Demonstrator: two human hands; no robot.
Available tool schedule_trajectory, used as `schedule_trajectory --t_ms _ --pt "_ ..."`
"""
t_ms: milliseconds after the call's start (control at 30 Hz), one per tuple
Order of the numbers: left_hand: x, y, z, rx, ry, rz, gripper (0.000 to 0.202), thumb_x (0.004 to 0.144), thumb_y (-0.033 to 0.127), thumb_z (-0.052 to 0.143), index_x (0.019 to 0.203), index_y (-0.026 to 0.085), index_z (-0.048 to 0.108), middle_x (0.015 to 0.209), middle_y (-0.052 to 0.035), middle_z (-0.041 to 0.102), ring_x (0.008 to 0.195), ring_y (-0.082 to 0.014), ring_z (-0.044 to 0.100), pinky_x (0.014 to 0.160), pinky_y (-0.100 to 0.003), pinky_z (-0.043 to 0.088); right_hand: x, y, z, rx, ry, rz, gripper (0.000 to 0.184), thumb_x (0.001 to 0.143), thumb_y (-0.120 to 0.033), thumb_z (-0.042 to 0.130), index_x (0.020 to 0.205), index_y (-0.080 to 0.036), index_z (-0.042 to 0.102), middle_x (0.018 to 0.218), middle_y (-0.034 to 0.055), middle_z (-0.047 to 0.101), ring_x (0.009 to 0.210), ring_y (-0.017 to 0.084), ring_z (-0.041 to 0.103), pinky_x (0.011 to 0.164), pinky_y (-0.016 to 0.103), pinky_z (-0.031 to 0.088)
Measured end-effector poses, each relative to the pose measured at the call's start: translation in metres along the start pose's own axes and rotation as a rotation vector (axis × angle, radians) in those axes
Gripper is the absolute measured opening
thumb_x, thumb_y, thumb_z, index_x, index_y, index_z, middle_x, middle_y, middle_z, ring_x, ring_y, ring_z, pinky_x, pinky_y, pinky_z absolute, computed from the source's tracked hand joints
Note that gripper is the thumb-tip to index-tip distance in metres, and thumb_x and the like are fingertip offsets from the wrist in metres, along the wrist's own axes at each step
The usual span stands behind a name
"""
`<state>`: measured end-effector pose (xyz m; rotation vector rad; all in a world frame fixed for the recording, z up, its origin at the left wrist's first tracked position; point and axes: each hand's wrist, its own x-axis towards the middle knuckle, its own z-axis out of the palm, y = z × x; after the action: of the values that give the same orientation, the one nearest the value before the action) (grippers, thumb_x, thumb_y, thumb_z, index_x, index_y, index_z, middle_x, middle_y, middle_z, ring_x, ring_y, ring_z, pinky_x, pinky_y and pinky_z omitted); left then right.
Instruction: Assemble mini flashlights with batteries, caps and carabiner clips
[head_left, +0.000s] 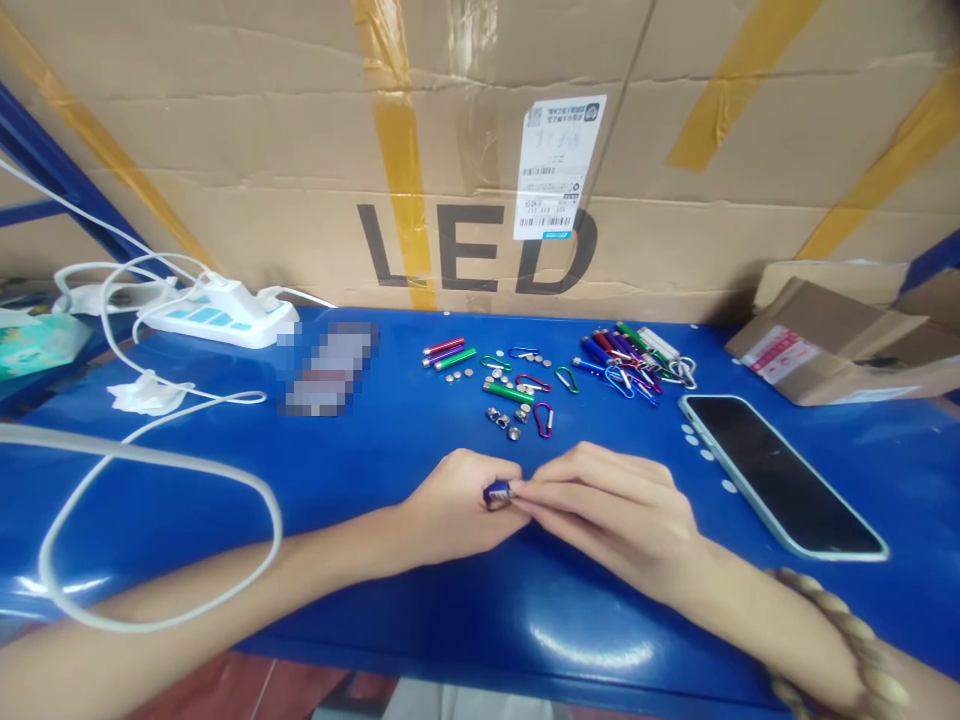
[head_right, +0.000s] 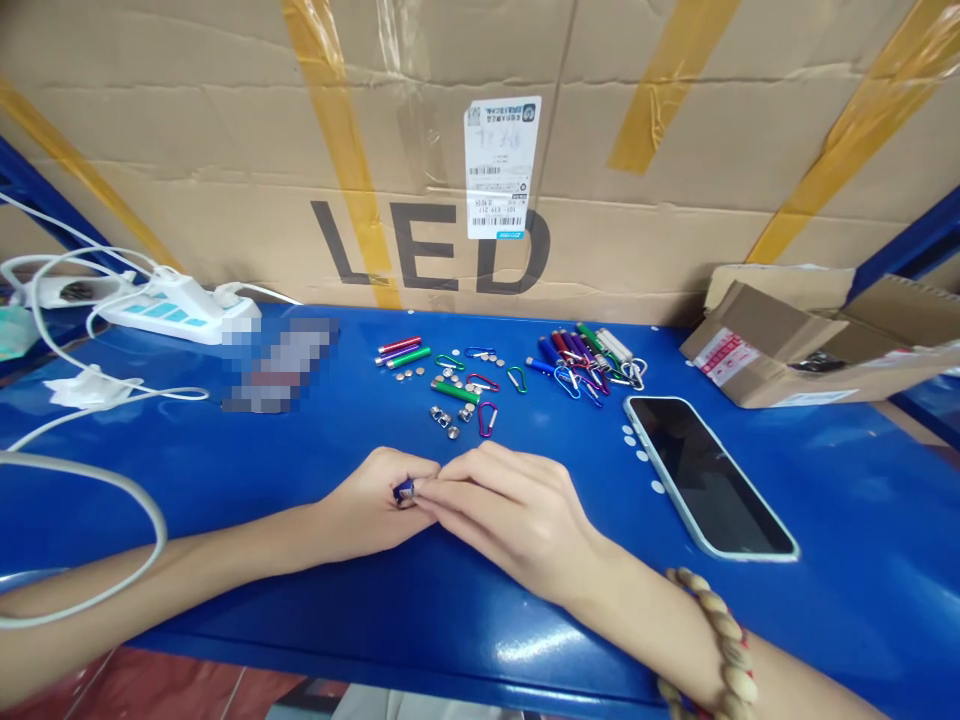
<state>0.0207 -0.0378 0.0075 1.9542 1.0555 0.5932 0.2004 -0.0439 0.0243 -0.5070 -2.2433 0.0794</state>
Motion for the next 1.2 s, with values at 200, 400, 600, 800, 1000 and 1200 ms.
schedule_trajectory --t_ms 200,400,600,800,1000,1200 --pt "0.0 0.0 -0.002 -0.043 -0.018 0.035 0.027 0.072 0.023 0.046 0.051 0.017 0.031 0.048 0.0073 0.028 0.05 -0.0062 0.024 0.046 -0.019 0.022 -0.002 0.003 0.001 0.034 -0.026 0.01 0.01 0.085 -0.015 0.059 0.088 -0.015 0.068 0.081 0.0036 0.069 0.07 0.009 0.063 0.059 0.019 0.05" --pt "0.001 0.003 -0.004 -0.099 -0.03 -0.008 0.022 0.067 0.019 0.045 0.051 0.018 0.031 0.049 0.0076 0.026 0.05 -0.0057 0.023 0.047 -0.019 0.022 -0.002 0.002 0.003 0.088 -0.031 0.045 0.008 0.082 -0.015 0.063 0.089 -0.016 0.066 0.084 0.0027 0.069 0.072 0.009 0.063 0.061 0.018 0.05" --pt "0.004 0.006 -0.002 -0.085 0.231 -0.113 0.036 0.076 0.028 0.045 0.05 0.018 0.023 0.049 0.0072 0.021 0.049 -0.0056 0.02 0.047 -0.021 0.019 -0.003 0.017 0.004 -0.122 -0.059 0.326 0.019 0.086 -0.026 0.058 0.102 -0.017 0.064 0.095 0.005 0.066 0.077 0.012 0.063 0.065 0.022 0.052" --pt "0.004 0.004 -0.002 -0.045 0.304 -0.171 0.038 0.077 0.03 0.047 0.051 0.018 0.022 0.051 0.0067 0.021 0.051 -0.0064 0.021 0.05 -0.023 0.02 -0.008 0.037 0.012 -0.315 -0.289 0.282 0.028 0.09 -0.031 0.051 0.112 -0.021 0.065 0.114 0.0099 0.06 0.104 0.024 0.056 0.085 0.041 0.047" --pt "0.003 0.001 0.0 -0.043 0.278 -0.173 0.037 0.077 0.03 0.047 0.052 0.018 0.024 0.052 0.0065 0.022 0.052 -0.0069 0.023 0.051 -0.024 0.02 -0.009 0.038 0.015 -0.28 -0.267 0.304 0.024 0.088 -0.033 0.055 0.103 -0.021 0.069 0.111 0.0091 0.062 0.101 0.023 0.056 0.084 0.04 0.047" --pt "0.003 0.002 -0.001 -0.041 0.267 -0.171 0.035 0.076 0.029 0.047 0.052 0.018 0.024 0.053 0.0064 0.022 0.053 -0.0073 0.024 0.052 -0.024 0.021 -0.01 0.039 0.017 -0.196 -0.243 0.299 0.016 0.088 -0.027 0.055 0.093 -0.021 0.069 0.108 0.0078 0.064 0.099 0.022 0.058 0.083 0.04 0.048"
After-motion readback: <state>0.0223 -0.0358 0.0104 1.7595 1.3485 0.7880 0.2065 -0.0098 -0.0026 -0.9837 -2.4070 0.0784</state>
